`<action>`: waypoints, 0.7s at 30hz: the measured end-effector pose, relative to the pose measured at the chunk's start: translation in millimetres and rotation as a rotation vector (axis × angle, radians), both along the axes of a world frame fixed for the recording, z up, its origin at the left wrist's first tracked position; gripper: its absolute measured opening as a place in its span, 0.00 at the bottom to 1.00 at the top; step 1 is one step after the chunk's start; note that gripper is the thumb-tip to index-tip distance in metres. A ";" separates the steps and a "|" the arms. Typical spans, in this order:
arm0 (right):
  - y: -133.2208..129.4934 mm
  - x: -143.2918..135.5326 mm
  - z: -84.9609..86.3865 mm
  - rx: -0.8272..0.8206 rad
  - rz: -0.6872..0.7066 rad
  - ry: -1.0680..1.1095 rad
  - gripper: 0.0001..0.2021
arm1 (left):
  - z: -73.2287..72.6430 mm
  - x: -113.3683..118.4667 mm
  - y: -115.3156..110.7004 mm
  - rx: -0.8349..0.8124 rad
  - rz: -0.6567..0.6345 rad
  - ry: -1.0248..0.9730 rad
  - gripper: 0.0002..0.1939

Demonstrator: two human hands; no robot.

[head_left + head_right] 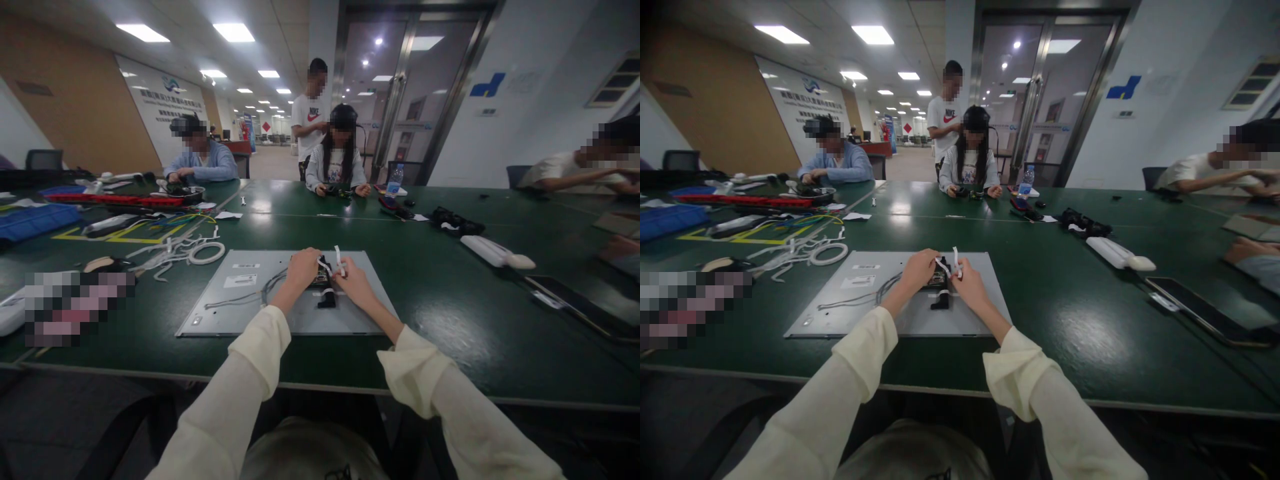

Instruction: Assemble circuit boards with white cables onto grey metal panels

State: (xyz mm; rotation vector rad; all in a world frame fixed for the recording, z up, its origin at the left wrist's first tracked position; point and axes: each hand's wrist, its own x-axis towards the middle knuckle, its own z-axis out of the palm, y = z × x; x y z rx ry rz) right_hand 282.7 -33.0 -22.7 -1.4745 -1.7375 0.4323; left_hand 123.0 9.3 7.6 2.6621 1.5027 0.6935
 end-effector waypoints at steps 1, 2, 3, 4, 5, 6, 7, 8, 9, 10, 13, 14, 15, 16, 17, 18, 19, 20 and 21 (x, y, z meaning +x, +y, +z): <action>0.0 0.2 0.2 0.006 -0.008 -0.006 0.12 | 1.4 -0.3 -1.5 -0.006 -0.055 0.003 0.18; -0.1 0.4 0.5 0.012 -0.016 -0.011 0.12 | 2.2 -0.4 -2.7 -0.014 -0.107 0.009 0.18; -0.4 0.7 0.8 0.017 -0.021 -0.016 0.12 | 2.5 -0.3 -3.8 -0.019 -0.148 0.014 0.19; -0.5 1.0 1.0 0.019 -0.021 -0.015 0.13 | 2.1 0.0 -4.6 -0.021 -0.179 0.019 0.19; -0.6 1.3 1.0 0.018 -0.015 -0.013 0.13 | 1.3 0.4 -5.3 -0.020 -0.199 0.024 0.19; -0.6 1.6 0.7 0.014 -0.008 -0.008 0.13 | 0.1 0.9 -5.7 -0.018 -0.211 0.032 0.18; -0.3 1.8 0.2 0.010 -0.003 -0.006 0.13 | -1.2 1.3 -5.9 -0.018 -0.219 0.044 0.18; 0.0 2.0 -0.5 0.007 -0.002 -0.008 0.14 | -2.6 1.6 -6.0 -0.022 -0.223 0.059 0.18; 0.5 2.2 -1.2 0.005 -0.004 -0.014 0.14 | -3.9 1.8 -5.9 -0.029 -0.222 0.075 0.17; 1.0 2.3 -1.8 0.004 -0.008 -0.025 0.15 | -4.9 1.8 -5.8 -0.036 -0.220 0.088 0.17; 1.6 2.5 -2.3 0.006 -0.012 -0.055 0.15 | -6.8 1.5 -4.9 -0.049 -0.224 0.098 0.17; 1.3 2.6 -1.9 0.005 -0.009 -0.058 0.15 | -7.1 1.3 -4.6 -0.049 -0.231 0.095 0.18; 0.9 2.7 -1.3 0.004 -0.006 -0.060 0.15 | -7.2 1.1 -4.3 -0.049 -0.240 0.094 0.18; 0.4 2.7 -0.7 0.003 -0.007 -0.060 0.15 | -7.2 1.0 -4.1 -0.049 -0.247 0.094 0.18; -0.1 2.8 -0.1 0.002 -0.012 -0.057 0.15 | -7.1 0.9 -4.1 -0.049 -0.250 0.095 0.18; -0.5 2.8 0.4 0.000 -0.018 -0.051 0.15 | -6.8 0.9 -4.2 -0.051 -0.251 0.097 0.18; -0.8 2.8 0.7 -0.002 -0.025 -0.043 0.14 | -6.2 1.1 -4.5 -0.058 -0.247 0.099 0.18; -0.8 2.8 0.9 -0.005 -0.025 -0.034 0.14 | -5.5 1.2 -5.0 -0.070 -0.240 0.101 0.18; -0.7 2.9 0.9 -0.008 -0.018 -0.025 0.14 | -4.6 1.4 -5.6 -0.085 -0.230 0.102 0.18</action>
